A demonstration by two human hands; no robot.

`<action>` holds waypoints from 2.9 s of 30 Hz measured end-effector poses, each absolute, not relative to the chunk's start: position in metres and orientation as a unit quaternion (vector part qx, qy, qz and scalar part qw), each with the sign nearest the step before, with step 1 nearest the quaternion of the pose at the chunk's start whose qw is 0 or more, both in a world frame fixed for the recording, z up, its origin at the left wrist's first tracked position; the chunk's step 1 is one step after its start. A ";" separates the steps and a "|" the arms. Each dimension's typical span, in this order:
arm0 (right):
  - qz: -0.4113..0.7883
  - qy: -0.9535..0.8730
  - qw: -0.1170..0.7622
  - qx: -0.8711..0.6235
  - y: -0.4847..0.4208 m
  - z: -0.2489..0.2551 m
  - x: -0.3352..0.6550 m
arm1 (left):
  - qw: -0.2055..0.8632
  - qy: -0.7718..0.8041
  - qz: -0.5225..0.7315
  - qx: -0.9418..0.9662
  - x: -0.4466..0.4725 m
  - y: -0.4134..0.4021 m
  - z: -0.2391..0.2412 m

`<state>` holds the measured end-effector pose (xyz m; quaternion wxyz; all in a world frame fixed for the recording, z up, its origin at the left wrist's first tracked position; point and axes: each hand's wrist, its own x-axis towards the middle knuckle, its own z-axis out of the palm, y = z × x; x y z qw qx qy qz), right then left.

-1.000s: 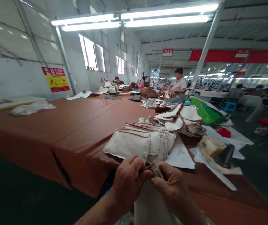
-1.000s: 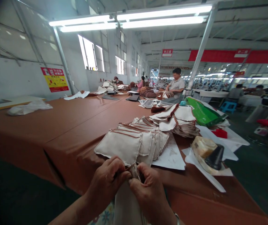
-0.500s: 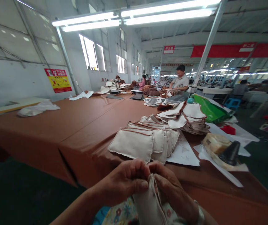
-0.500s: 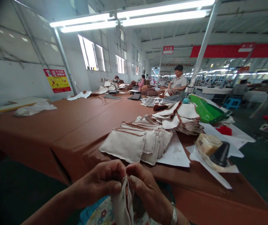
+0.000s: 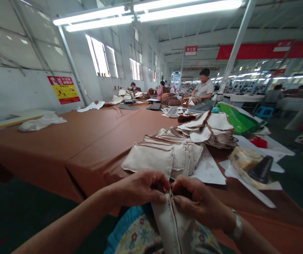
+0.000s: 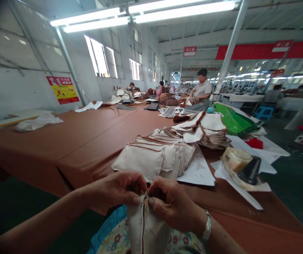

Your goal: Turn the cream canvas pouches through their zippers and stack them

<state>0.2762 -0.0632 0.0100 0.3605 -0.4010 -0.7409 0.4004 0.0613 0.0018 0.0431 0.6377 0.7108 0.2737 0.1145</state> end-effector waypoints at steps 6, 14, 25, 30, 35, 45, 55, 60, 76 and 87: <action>0.236 -0.793 0.362 -0.429 -0.058 -0.007 0.275 | 0.568 0.263 0.105 0.773 0.060 0.018 0.040; 0.372 -0.696 0.403 -0.464 -0.070 -0.026 0.265 | 0.621 0.265 0.118 0.728 0.060 0.002 0.019; 0.431 -0.651 0.432 -0.451 -0.084 -0.030 0.262 | 0.716 0.289 0.146 0.619 0.067 -0.013 0.010; 0.525 -0.598 0.429 -0.427 -0.083 -0.021 0.265 | 0.667 0.333 0.144 0.651 0.071 -0.021 0.013; 0.566 -0.583 0.394 -0.428 -0.079 -0.015 0.263 | 0.509 0.347 0.139 0.775 0.075 -0.029 0.022; 0.511 -0.565 0.413 -0.499 -0.081 -0.014 0.258 | 0.394 0.308 0.102 0.860 0.075 -0.032 0.025; 0.529 -0.514 0.459 -0.495 -0.094 -0.018 0.261 | 0.440 0.323 0.124 0.829 0.065 -0.028 0.021; 0.547 -0.494 0.436 -0.516 -0.094 -0.017 0.262 | 0.486 0.328 0.129 0.800 0.067 -0.031 0.023; 0.644 -0.378 0.465 -0.475 -0.089 -0.022 0.259 | -0.016 0.264 0.092 0.960 0.074 -0.049 0.009; 0.579 -0.469 0.410 -0.525 -0.097 -0.014 0.255 | 0.495 0.321 0.132 0.796 0.076 -0.028 0.013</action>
